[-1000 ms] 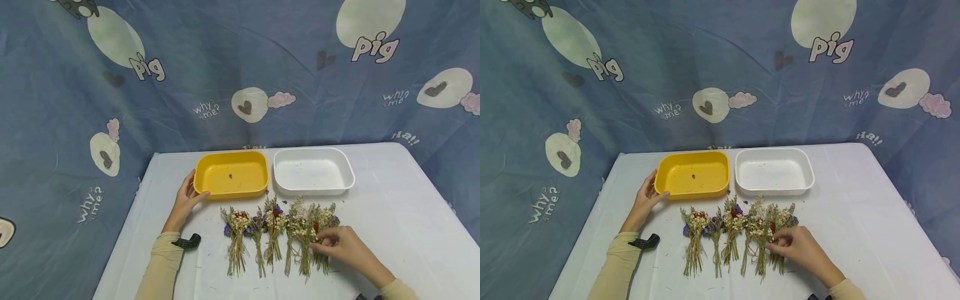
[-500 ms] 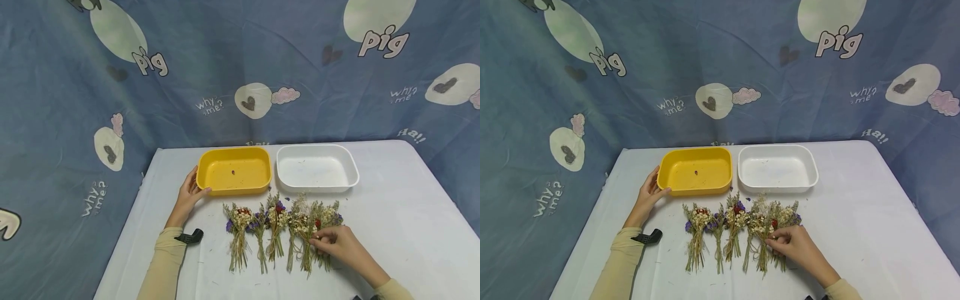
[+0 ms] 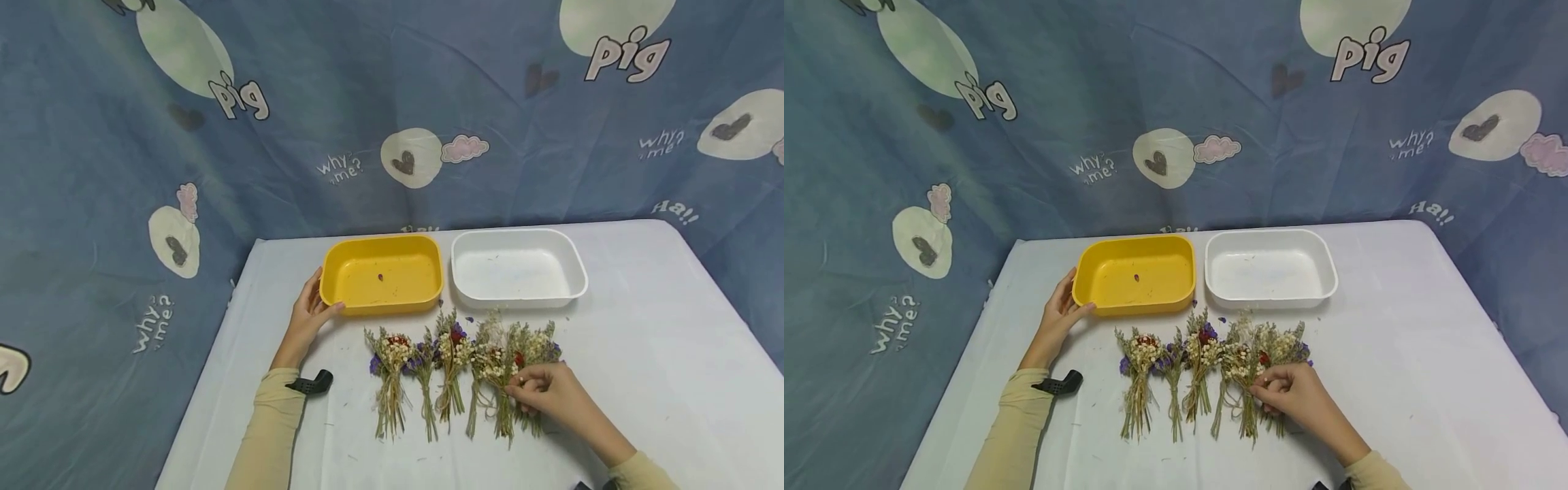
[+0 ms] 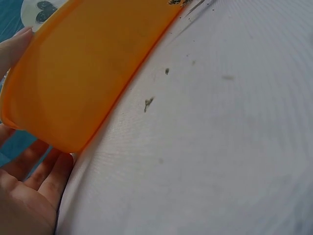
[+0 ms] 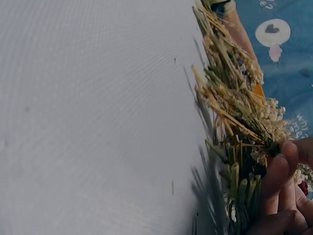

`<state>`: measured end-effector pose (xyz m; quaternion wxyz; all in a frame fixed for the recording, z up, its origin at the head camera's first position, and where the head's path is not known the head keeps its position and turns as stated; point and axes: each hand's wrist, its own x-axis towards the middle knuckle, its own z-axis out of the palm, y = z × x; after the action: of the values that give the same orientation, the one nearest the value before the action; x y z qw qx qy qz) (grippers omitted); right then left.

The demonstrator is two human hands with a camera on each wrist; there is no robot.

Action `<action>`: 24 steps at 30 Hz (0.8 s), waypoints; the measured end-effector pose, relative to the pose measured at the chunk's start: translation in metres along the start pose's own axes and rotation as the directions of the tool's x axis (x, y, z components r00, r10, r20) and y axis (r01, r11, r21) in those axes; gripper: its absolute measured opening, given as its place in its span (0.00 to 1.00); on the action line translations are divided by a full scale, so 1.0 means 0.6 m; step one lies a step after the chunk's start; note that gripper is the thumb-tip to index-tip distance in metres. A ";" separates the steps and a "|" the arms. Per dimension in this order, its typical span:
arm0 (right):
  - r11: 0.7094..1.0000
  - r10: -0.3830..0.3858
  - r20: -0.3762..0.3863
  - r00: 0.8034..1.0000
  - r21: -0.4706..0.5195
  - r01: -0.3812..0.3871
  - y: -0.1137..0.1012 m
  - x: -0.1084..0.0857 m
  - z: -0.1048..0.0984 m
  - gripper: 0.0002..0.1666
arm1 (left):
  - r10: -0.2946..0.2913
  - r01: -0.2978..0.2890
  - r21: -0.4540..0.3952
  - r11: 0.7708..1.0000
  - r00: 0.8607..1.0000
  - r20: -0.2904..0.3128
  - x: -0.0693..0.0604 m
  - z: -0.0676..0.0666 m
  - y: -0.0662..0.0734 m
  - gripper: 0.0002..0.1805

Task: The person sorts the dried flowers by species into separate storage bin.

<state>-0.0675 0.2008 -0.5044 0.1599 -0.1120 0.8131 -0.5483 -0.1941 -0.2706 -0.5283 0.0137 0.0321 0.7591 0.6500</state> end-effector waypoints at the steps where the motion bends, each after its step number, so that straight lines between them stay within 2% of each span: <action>1: 1.000 -0.003 0.003 1.000 0.011 0.003 0.000 0.000 0.000 0.14 | 0.003 -0.003 -0.003 1.000 1.000 0.001 0.001 0.000 0.000 0.52; 6: 1.000 -0.008 -0.008 1.000 -0.001 0.008 -0.005 -0.001 0.000 0.07 | 0.007 -0.007 -0.009 1.000 1.000 0.003 0.001 -0.001 0.000 0.52; 11: 0.998 -0.029 -0.033 0.999 -0.064 0.027 -0.014 -0.004 0.003 0.01 | 0.002 -0.002 -0.006 1.000 1.000 0.002 0.000 0.000 0.000 0.52; 17: 0.982 -0.084 -0.022 0.996 -0.169 0.079 -0.020 -0.008 0.002 0.04 | 0.004 -0.004 -0.012 1.000 1.000 -0.002 0.001 0.002 0.002 0.52; 20: 0.988 -0.079 0.002 0.997 -0.135 0.078 -0.022 -0.010 0.001 0.05 | 0.006 -0.006 -0.020 1.000 1.000 -0.005 0.002 0.002 0.002 0.52; 24: 0.996 -0.087 0.041 0.995 0.013 0.087 -0.019 -0.011 0.001 0.04 | 0.003 -0.003 -0.020 1.000 1.000 -0.007 0.002 0.002 0.000 0.52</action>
<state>-0.0610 0.1985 -0.4931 0.1535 -0.1577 0.8009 -0.5568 -0.1951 -0.2695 -0.5283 0.0103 0.0308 0.7525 0.6578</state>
